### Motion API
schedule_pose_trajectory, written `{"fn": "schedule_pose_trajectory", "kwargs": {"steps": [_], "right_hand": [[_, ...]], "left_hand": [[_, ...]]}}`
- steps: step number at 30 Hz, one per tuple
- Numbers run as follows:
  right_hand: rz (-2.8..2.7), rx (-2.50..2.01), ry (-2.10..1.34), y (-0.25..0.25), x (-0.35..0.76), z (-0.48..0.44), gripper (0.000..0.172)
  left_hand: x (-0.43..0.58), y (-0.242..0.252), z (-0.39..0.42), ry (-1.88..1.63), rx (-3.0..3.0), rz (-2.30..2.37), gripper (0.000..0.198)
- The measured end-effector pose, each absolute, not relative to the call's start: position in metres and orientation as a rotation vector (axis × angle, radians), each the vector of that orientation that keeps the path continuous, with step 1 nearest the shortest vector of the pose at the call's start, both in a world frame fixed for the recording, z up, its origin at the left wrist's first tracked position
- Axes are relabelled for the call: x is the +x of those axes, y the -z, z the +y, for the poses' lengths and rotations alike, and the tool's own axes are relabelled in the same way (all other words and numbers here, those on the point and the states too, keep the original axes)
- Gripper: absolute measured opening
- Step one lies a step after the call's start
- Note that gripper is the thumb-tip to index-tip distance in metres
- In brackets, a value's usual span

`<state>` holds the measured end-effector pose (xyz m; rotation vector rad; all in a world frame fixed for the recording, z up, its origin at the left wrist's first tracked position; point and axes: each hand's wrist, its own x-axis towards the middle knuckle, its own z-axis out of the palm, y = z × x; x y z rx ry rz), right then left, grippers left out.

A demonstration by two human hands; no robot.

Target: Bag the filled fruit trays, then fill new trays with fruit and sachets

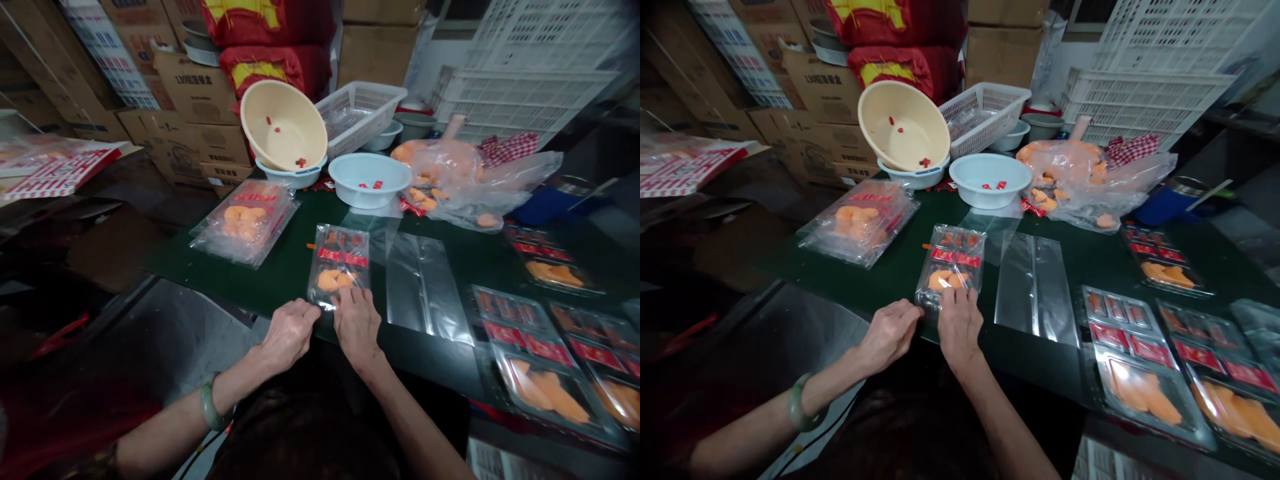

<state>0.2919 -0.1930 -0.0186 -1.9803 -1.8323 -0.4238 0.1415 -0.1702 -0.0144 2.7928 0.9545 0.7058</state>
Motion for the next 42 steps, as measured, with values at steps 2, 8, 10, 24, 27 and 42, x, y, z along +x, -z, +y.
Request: {"fn": "schedule_pose_trajectory", "kwargs": {"steps": [2, 8, 10, 24, 27, 42], "right_hand": [[-1.842, -1.965, 0.461, 0.024, 0.291, -0.187, 0.013], [-1.865, -1.728, 0.559, 0.034, 0.297, -0.187, 0.016], [-1.85, -1.638, 0.582, 0.031, 0.299, -0.188, 0.017], [-1.658, -1.812, 0.665, -0.016, 0.36, -0.24, 0.019], [-1.712, -1.564, 0.473, -0.034, 0.34, -0.221, 0.022], [-2.243, -1.369, -0.243, -0.067, 0.214, -0.061, 0.042]], "left_hand": [[0.134, 0.014, -0.173, -0.727, 2.714, 0.965, 0.02], [0.121, 0.0, -0.152, -0.908, 1.932, 1.474, 0.031], [0.133, -0.005, -0.134, -0.75, 1.753, 1.515, 0.047], [0.194, -0.042, -0.138, -0.724, 0.894, 0.908, 0.028], [0.163, -0.077, -0.122, -0.937, 1.018, 0.92, 0.033], [-0.001, -0.086, 0.024, -0.802, 1.717, 1.532, 0.02]]}}
